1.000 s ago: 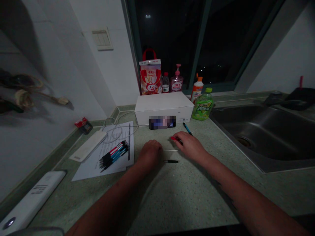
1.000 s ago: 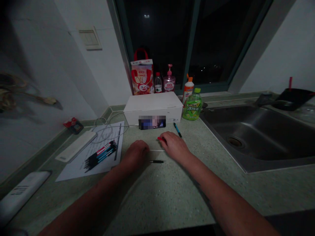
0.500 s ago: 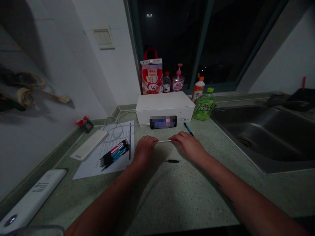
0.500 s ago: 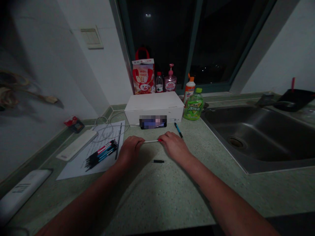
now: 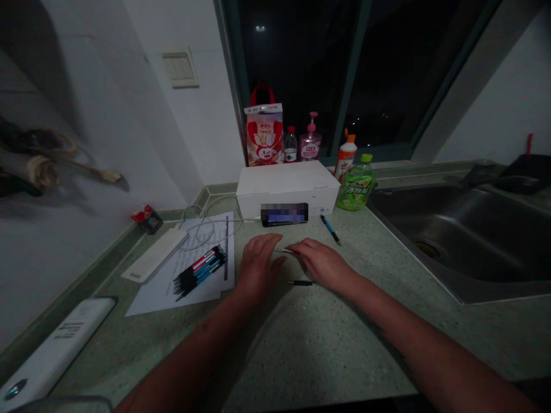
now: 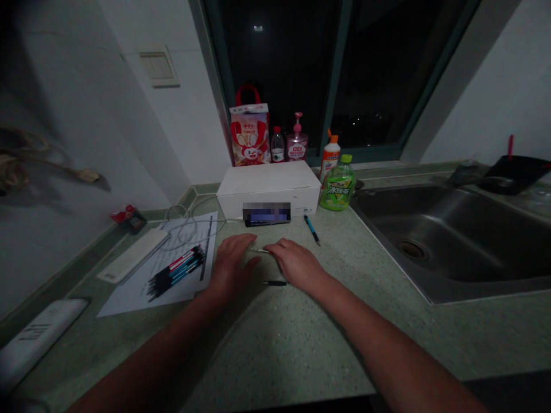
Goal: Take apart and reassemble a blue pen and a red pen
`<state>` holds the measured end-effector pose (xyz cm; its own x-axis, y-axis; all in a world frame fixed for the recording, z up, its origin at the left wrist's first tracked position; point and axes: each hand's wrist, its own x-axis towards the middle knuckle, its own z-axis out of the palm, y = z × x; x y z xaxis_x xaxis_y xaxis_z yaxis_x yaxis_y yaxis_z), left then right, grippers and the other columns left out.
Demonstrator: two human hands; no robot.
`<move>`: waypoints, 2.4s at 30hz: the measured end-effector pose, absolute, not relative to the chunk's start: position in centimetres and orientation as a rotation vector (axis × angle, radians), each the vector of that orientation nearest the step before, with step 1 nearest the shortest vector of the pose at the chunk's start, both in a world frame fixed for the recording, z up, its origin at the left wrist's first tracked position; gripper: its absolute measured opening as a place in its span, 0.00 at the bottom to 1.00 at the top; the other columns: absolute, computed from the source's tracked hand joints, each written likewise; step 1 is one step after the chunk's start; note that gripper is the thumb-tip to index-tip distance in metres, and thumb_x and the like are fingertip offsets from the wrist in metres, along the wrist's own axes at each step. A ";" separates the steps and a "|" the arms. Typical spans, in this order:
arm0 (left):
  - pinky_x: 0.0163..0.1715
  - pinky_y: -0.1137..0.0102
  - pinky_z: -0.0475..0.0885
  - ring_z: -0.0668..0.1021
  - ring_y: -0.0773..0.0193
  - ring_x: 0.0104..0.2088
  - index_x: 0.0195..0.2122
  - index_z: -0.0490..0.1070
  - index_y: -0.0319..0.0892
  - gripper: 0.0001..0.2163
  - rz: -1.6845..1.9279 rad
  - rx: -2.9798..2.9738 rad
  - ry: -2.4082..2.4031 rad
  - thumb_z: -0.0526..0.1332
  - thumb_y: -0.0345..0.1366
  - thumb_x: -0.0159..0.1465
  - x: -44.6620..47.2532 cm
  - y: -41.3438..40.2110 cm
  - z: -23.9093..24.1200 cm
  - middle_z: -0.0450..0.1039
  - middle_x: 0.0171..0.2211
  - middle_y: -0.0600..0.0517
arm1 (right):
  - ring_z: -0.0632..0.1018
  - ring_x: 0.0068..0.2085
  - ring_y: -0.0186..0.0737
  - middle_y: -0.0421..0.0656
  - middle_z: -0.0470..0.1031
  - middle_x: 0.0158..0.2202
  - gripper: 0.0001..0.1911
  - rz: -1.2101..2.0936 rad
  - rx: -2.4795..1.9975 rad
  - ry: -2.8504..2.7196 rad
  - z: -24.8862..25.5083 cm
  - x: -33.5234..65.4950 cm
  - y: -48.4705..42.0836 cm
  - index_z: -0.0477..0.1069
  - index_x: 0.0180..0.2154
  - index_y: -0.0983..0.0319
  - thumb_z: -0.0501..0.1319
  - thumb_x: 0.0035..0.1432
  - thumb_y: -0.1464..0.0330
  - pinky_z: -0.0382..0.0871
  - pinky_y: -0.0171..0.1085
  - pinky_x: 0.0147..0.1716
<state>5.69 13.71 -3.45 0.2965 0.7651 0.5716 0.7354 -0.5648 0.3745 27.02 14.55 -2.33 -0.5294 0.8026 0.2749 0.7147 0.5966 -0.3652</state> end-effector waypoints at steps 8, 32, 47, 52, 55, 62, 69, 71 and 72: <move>0.54 0.57 0.66 0.75 0.53 0.51 0.40 0.78 0.43 0.05 0.627 2.691 1.026 0.68 0.35 0.64 7.2 12.2 -3.3 0.77 0.48 0.49 | 0.75 0.49 0.43 0.46 0.72 0.49 0.15 0.238 -1.342 -2.232 -2.7 28.1 15.4 0.72 0.54 0.62 0.55 0.70 0.77 0.68 0.36 0.49; 0.49 0.60 0.67 0.78 0.54 0.45 0.42 0.79 0.43 0.09 0.990 2.299 1.526 0.59 0.30 0.68 5.2 14.2 -3.0 0.80 0.42 0.49 | 0.77 0.46 0.45 0.44 0.75 0.47 0.19 0.157 -1.268 -2.408 -1.9 27.8 14.6 0.74 0.53 0.58 0.58 0.66 0.81 0.71 0.38 0.45; 0.42 0.68 0.72 0.79 0.62 0.38 0.34 0.79 0.43 0.06 1.095 1.833 1.337 0.64 0.27 0.61 5.7 14.0 -4.1 0.80 0.35 0.52 | 0.78 0.42 0.42 0.41 0.78 0.40 0.06 0.446 -1.120 -2.285 -2.4 26.7 14.1 0.74 0.44 0.61 0.63 0.68 0.77 0.69 0.38 0.41; 0.40 0.69 0.73 0.78 0.64 0.36 0.34 0.78 0.43 0.08 1.198 1.911 1.299 0.65 0.23 0.58 5.7 14.0 -4.3 0.78 0.34 0.53 | 0.78 0.42 0.40 0.41 0.78 0.41 0.07 0.586 -1.094 -2.205 -2.5 26.5 14.2 0.73 0.44 0.61 0.61 0.69 0.78 0.68 0.37 0.41; 0.39 0.69 0.73 0.78 0.64 0.35 0.36 0.78 0.43 0.09 1.226 1.925 1.328 0.67 0.23 0.58 5.7 13.9 -4.3 0.78 0.34 0.53 | 0.78 0.42 0.40 0.42 0.77 0.41 0.10 0.643 -1.086 -2.168 -2.5 26.4 14.3 0.72 0.44 0.62 0.66 0.64 0.79 0.68 0.35 0.40; 0.41 0.69 0.73 0.78 0.64 0.37 0.34 0.78 0.44 0.07 1.332 2.046 1.196 0.66 0.24 0.59 5.4 13.7 -4.1 0.77 0.33 0.53 | 0.78 0.39 0.39 0.41 0.78 0.37 0.04 0.603 -1.155 -2.201 -2.4 26.4 14.3 0.76 0.40 0.62 0.64 0.68 0.75 0.66 0.34 0.38; 0.42 0.66 0.74 0.80 0.60 0.39 0.43 0.76 0.42 0.08 1.172 1.798 1.356 0.65 0.36 0.63 5.8 13.2 -2.9 0.79 0.39 0.50 | 0.78 0.43 0.42 0.42 0.79 0.42 0.07 0.529 -1.182 -2.229 -2.5 26.6 14.6 0.77 0.43 0.61 0.60 0.72 0.72 0.69 0.37 0.43; 0.41 0.65 0.73 0.80 0.59 0.37 0.40 0.77 0.42 0.09 1.089 1.751 1.390 0.61 0.40 0.66 5.8 13.3 -2.9 0.80 0.36 0.50 | 0.78 0.44 0.42 0.43 0.79 0.42 0.07 0.510 -1.183 -2.237 -2.6 26.7 14.7 0.77 0.43 0.61 0.60 0.72 0.72 0.69 0.38 0.44; 0.41 0.65 0.73 0.80 0.59 0.37 0.38 0.77 0.42 0.08 1.073 1.748 1.394 0.60 0.39 0.66 5.8 13.3 -2.9 0.80 0.35 0.50 | 0.79 0.44 0.42 0.43 0.79 0.42 0.07 0.506 -1.188 -2.245 -2.6 26.8 14.7 0.77 0.43 0.61 0.60 0.72 0.72 0.69 0.38 0.44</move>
